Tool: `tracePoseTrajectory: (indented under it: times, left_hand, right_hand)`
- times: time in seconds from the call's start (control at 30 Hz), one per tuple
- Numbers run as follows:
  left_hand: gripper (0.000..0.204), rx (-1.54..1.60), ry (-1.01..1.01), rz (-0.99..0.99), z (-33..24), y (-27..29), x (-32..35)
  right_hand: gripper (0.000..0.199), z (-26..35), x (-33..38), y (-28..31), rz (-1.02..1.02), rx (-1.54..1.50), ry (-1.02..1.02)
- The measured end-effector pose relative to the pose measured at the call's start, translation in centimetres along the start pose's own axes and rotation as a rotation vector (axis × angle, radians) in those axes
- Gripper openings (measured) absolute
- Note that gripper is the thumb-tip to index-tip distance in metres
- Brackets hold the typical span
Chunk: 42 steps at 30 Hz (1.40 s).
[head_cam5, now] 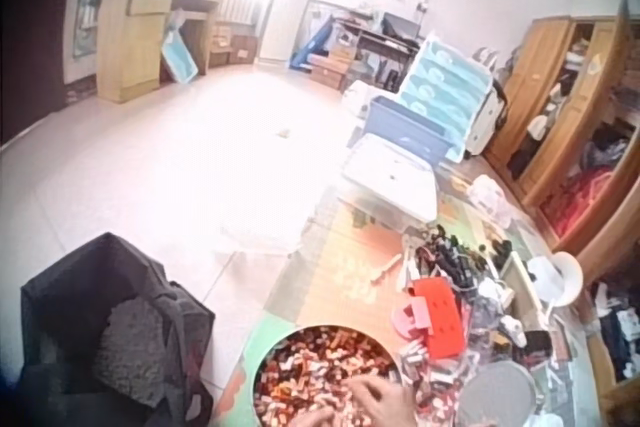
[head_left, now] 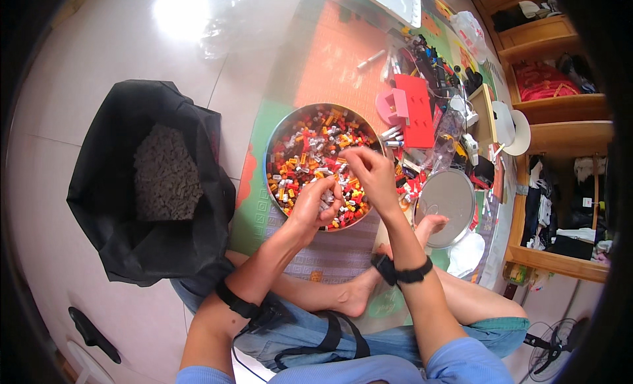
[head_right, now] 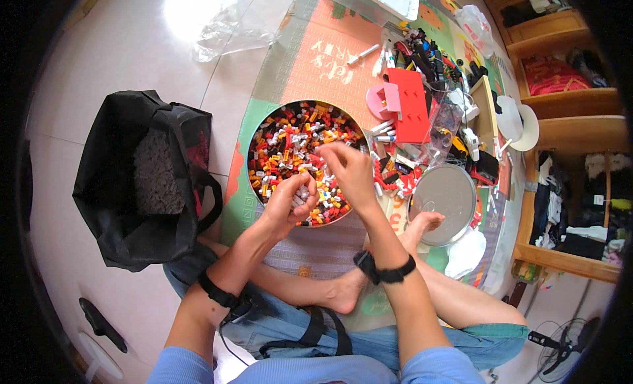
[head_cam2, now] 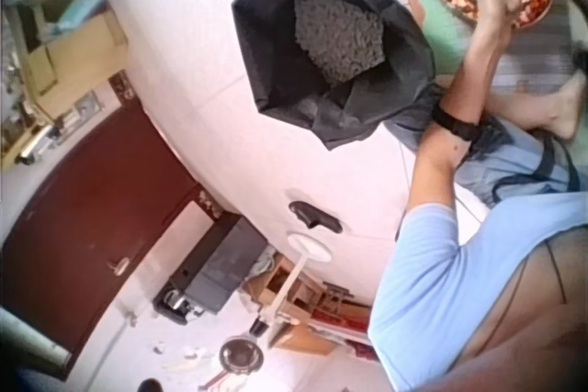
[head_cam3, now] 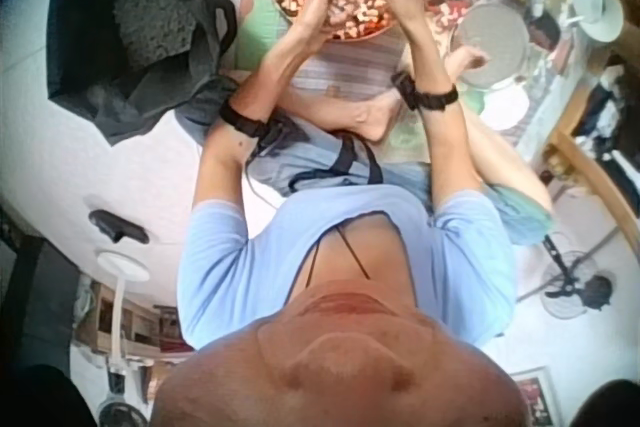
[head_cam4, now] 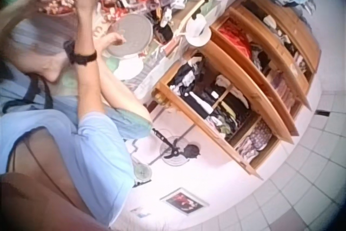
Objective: The person sits on the floor and sorts small plastic building blocks from a large metal bowl into a black bag. They pick up individual pieces or small clusters, inspect them, and transfer them into the bag. The person occasionally adjusts their position and the bag while continuing the sorting process.
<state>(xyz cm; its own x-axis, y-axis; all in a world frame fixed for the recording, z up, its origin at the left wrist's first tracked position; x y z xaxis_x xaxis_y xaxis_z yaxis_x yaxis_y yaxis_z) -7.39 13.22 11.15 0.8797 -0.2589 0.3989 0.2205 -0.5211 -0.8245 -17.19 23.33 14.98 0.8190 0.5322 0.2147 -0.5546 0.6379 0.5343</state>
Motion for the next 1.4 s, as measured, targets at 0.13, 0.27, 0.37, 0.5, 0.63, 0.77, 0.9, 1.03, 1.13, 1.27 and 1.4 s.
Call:
tracePoseTrajectory:
  times: [0.13,0.27,0.37,0.5,0.63,0.77,0.9,1.03,1.13,1.27,1.4]
  left_hand:
    - [0.021,0.083,-0.020,-0.031,-0.5,-0.5,-0.2]
    - [0.015,0.142,-0.106,-0.084,-0.8,0.8,-0.6]
    - [0.014,0.191,-0.138,-0.154,-1.2,1.3,-0.6]
    - [0.017,0.185,-0.115,-0.087,-1.1,1.3,-0.7]
    - [0.025,0.135,-0.061,-0.077,-0.9,1.4,-0.9]
    - [0.029,0.090,-0.064,-0.098,-0.8,1.1,-0.9]
    - [0.032,0.060,-0.042,-0.071,-0.9,0.9,-0.9]
    - [0.033,0.017,-0.023,0.017,-0.6,1.2,-1.2]
    - [0.034,0.007,-0.019,-0.025,-1.0,0.3,-1.0]
    - [0.035,0.137,-0.060,-0.111,-0.5,0.8,-1.5]
    - [0.038,0.144,-0.037,-0.079,-0.5,0.7,-1.1]
  right_hand:
    - [0.019,-2.5,-4.0,-1.8,0.020,0.495,0.429]
    - [0.025,-2.8,-4.7,-3.3,0.050,0.789,0.469]
    - [0.019,-3.7,-4.0,-2.8,0.018,0.637,0.462]
    - [0.015,-3.5,-2.3,-1.3,0.049,0.050,0.163]
    - [0.019,-2.9,-0.6,-0.7,0.160,-0.512,-0.132]
    - [0.019,-0.9,1.1,-0.4,0.227,-0.531,-0.058]
    - [0.015,1.4,2.0,-0.5,0.267,-0.409,0.032]
    - [0.013,1.7,2.0,-0.8,0.193,-0.375,0.045]
    - [0.011,2.1,2.0,-1.2,0.085,-0.473,0.042]
    - [0.009,3.2,2.7,-1.1,0.066,-0.038,0.222]
    - [0.012,2.7,2.5,-1.3,-0.021,0.384,0.437]
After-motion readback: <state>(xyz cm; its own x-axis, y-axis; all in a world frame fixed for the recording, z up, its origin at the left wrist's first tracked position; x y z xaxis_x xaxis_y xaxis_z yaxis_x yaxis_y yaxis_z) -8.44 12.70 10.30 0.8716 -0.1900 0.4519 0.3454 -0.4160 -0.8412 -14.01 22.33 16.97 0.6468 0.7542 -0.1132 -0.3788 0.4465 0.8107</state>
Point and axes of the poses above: each hand's wrist, its own x-axis away from the middle knuckle, its own y-axis out of the back of the hand, z = x × y, the point moved 1 cm from there along -x, towards the middle knuckle, and after that the axes turned 7 degrees about z, right-handed, at the moved point
